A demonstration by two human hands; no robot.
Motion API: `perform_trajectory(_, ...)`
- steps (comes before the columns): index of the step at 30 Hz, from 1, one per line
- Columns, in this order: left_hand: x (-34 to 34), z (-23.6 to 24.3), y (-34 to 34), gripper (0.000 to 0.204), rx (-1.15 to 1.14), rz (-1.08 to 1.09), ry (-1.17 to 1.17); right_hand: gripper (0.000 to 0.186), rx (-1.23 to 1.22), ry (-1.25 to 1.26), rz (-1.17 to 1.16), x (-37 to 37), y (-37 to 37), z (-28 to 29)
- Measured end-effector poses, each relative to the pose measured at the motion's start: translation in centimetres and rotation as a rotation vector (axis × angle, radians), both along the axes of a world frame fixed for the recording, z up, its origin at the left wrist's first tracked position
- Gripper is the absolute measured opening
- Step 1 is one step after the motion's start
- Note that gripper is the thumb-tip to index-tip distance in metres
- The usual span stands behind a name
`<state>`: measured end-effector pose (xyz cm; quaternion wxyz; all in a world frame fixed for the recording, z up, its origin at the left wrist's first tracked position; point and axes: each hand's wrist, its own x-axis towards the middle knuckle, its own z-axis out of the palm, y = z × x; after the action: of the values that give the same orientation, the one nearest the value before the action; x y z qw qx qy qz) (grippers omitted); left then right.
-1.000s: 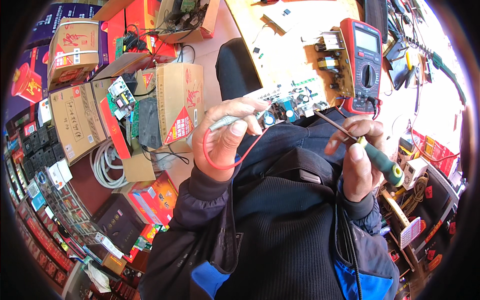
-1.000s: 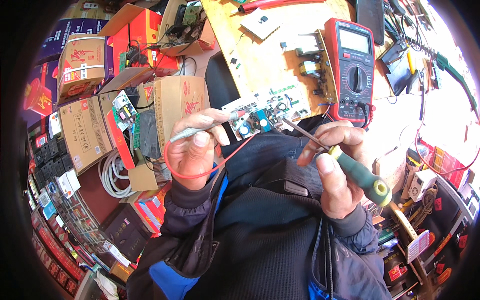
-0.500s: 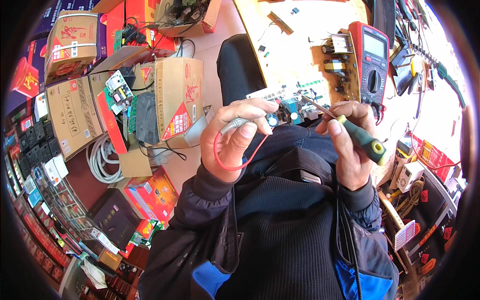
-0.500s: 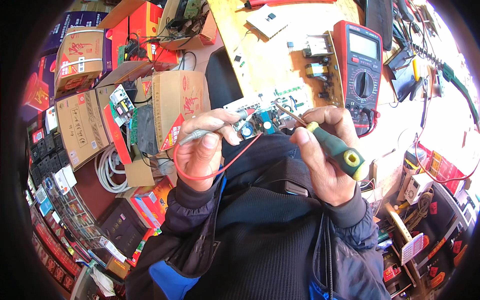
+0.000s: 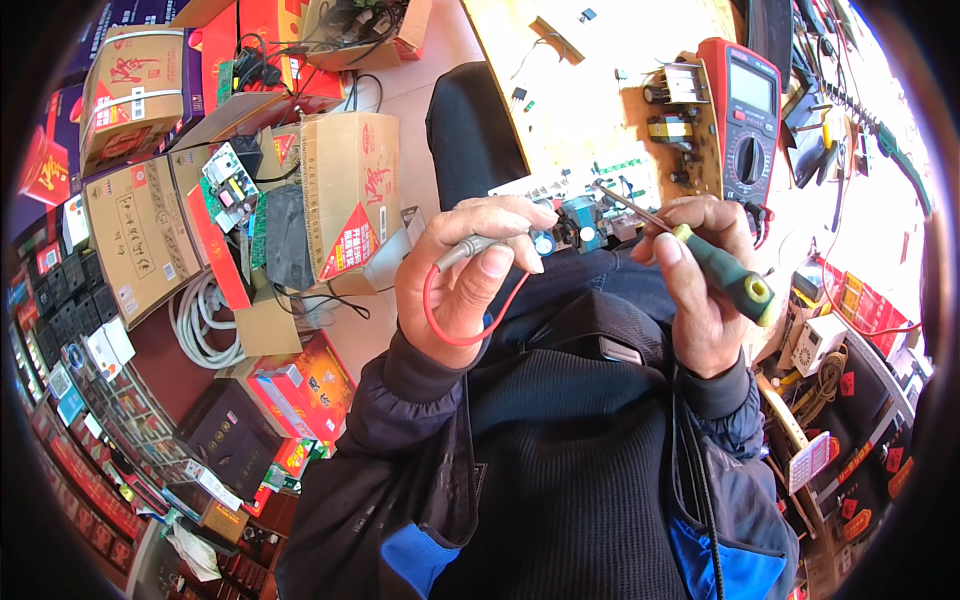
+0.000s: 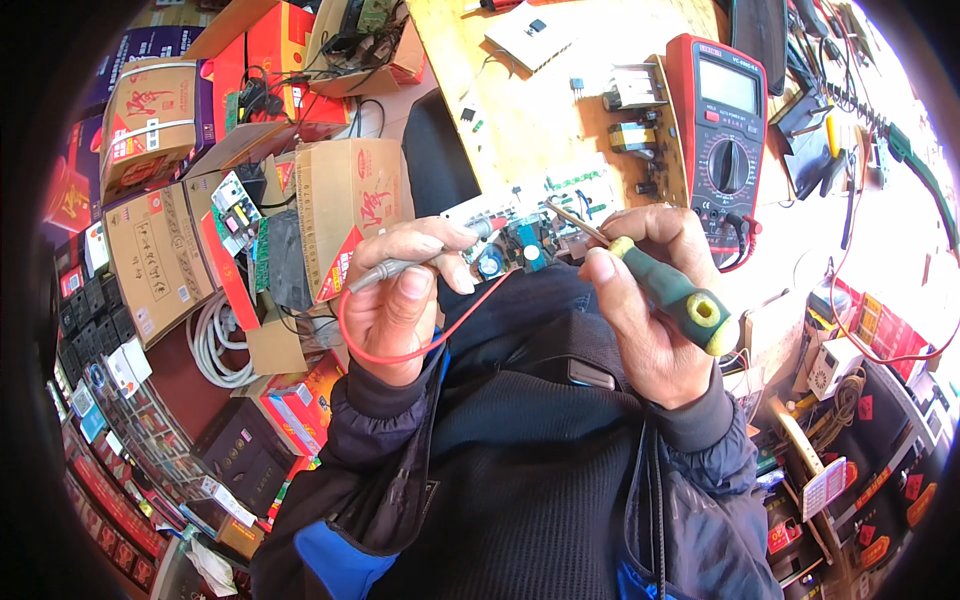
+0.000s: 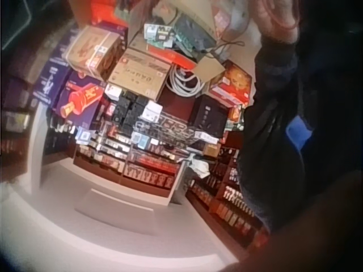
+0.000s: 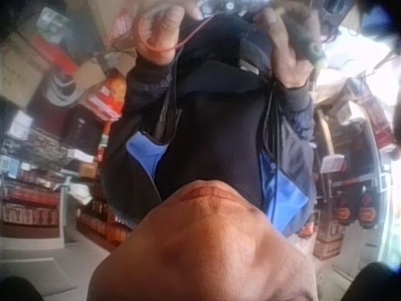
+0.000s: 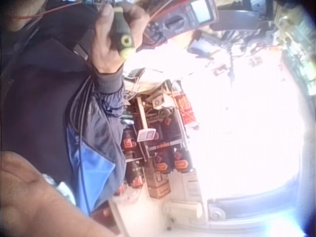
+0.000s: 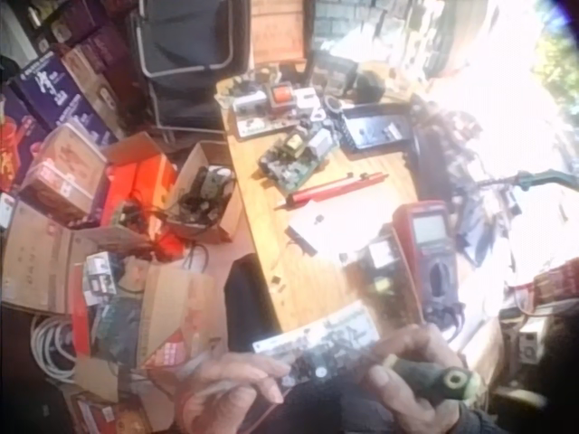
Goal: The person solders a small component onto a green circuit board using a soldering iron, then flips the board and uses a screwdriver to adjust a component. They then use a multimeter probe to test points on the board.
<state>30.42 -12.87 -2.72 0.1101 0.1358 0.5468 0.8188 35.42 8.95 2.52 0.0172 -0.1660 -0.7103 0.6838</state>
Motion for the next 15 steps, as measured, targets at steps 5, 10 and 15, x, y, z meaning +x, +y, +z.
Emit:
perform_trajectory(5, -0.05, 0.13, -0.11, 0.015, 0.006, -0.001, 0.015, 0.02, 0.034, -0.022, -0.01, -0.06, -0.26, -0.15)
perform_trajectory(10, -0.08, 0.15, -0.01, 0.014, 0.002, -0.021, 0.009, 0.019, 0.069, -0.025, 0.003, -0.15, -0.23, -0.13)
perform_trajectory(15, -0.05, 0.1, 0.17, 0.014, -0.034, -0.026, 0.066, 0.02, 0.065, -0.026, 0.001, -0.11, -0.2, -0.09)
